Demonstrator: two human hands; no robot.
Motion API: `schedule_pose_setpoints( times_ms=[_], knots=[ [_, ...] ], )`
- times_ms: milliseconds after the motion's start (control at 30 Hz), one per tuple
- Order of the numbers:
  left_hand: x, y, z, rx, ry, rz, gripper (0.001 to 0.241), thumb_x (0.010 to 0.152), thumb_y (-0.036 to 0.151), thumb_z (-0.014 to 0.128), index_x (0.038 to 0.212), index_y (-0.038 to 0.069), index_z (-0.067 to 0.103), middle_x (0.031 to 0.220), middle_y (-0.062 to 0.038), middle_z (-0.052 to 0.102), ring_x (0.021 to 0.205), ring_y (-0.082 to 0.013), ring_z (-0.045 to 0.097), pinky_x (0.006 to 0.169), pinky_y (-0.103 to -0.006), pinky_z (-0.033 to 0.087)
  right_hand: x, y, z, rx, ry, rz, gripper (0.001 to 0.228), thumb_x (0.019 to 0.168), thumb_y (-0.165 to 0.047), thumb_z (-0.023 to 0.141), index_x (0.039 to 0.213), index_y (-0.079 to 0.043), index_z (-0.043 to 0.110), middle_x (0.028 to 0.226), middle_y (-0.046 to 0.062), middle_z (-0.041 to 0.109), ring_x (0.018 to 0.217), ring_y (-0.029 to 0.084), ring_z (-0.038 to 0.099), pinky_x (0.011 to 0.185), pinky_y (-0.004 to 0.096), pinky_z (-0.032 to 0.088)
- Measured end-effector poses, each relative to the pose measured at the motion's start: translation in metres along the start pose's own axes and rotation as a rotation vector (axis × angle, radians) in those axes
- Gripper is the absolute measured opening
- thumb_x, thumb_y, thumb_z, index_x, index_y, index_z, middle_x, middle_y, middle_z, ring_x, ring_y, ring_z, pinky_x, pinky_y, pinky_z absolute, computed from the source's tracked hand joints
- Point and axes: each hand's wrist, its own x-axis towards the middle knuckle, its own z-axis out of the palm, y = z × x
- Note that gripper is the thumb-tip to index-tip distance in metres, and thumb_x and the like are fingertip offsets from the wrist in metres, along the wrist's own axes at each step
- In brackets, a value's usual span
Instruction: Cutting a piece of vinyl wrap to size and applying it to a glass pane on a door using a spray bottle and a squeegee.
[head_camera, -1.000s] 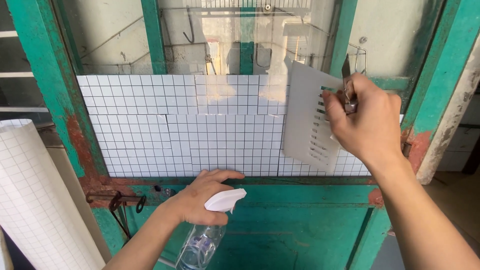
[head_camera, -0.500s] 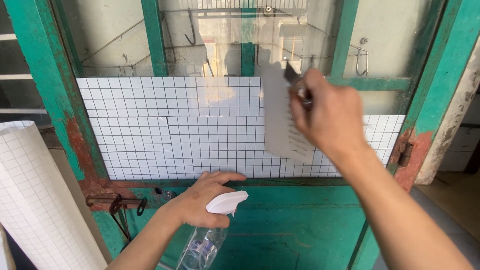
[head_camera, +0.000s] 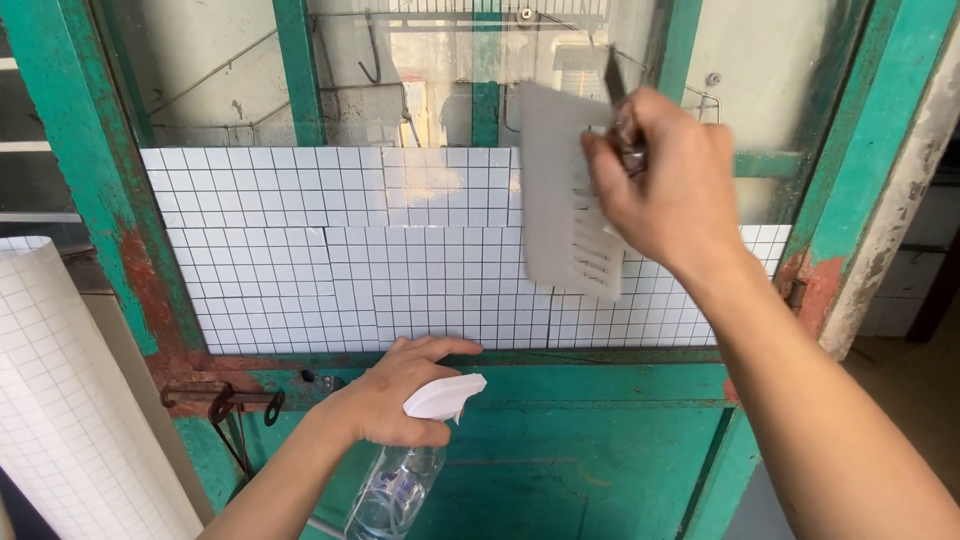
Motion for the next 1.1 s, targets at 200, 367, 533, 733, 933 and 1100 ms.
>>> schedule_pose_setpoints(
  times_ms=[200, 367, 533, 733, 933, 1100],
  knots=[
    [0.000, -0.002, 0.002, 0.009, 0.005, 0.008, 0.023, 0.064, 0.030, 0.074, 0.083, 0.018, 0.073, 0.159, 0.003, 0.041, 0.143, -0.0260, 0.036, 0.109, -0.0471, 0.029, 0.002, 0.025, -0.017, -0.078, 0.038, 0.098, 0.022, 0.109, -0.013, 0.069, 0.091, -0.005, 0.058, 0.077, 0.009, 0.066, 0.068, 0.022, 0.060, 0.066, 0.041, 0.051],
    [0.000, -0.003, 0.000, 0.001, 0.007, 0.030, 0.026, 0.064, 0.032, 0.074, 0.086, 0.017, 0.074, 0.159, 0.003, 0.041, 0.142, -0.0258, 0.035, 0.107, -0.0481, 0.029, -0.013, 0.058, -0.047, -0.076, 0.097, 0.031, 0.041, 0.115, -0.014, 0.078, 0.087, -0.007, 0.049, 0.085, 0.005, 0.064, 0.077, 0.019, 0.055, 0.069, 0.038, 0.042],
    [0.001, -0.005, 0.002, 0.026, 0.000, 0.046, 0.026, 0.064, 0.030, 0.074, 0.087, 0.018, 0.075, 0.159, 0.000, 0.041, 0.143, -0.0239, 0.038, 0.106, -0.0492, 0.028, -0.021, 0.045, -0.014, 0.200, -0.043, 0.133, 0.031, 0.109, -0.011, 0.073, 0.086, -0.008, 0.053, 0.087, 0.005, 0.063, 0.081, 0.018, 0.062, 0.067, 0.032, 0.054],
    [0.003, -0.004, 0.002, -0.004, 0.011, 0.017, 0.030, 0.063, 0.030, 0.076, 0.090, 0.017, 0.076, 0.160, 0.002, 0.041, 0.141, -0.0242, 0.040, 0.105, -0.0468, 0.031, -0.031, 0.059, 0.019, 0.153, -0.134, 0.048, 0.042, 0.108, -0.017, 0.070, 0.077, -0.013, 0.042, 0.063, 0.000, 0.043, 0.055, 0.014, 0.042, 0.055, 0.031, 0.042],
    [0.001, -0.007, 0.003, -0.005, 0.017, 0.089, 0.033, 0.064, 0.035, 0.075, 0.090, 0.014, 0.076, 0.160, -0.002, 0.042, 0.141, -0.0269, 0.041, 0.103, -0.0508, 0.029, -0.047, 0.087, -0.021, -0.028, 0.058, -0.045, 0.038, 0.114, -0.008, 0.076, 0.087, -0.005, 0.050, 0.086, 0.008, 0.068, 0.071, 0.017, 0.058, 0.056, 0.033, 0.041],
    [0.004, -0.004, 0.001, 0.056, 0.000, 0.081, 0.033, 0.066, 0.036, 0.078, 0.093, 0.016, 0.079, 0.161, -0.004, 0.040, 0.139, -0.0290, 0.042, 0.099, -0.0518, 0.032, -0.073, 0.121, -0.019, 0.509, 0.231, 0.389, 0.032, 0.116, -0.018, 0.073, 0.124, -0.012, 0.043, 0.100, 0.002, 0.052, 0.082, 0.012, 0.064, 0.072, 0.026, 0.066]
  ],
)
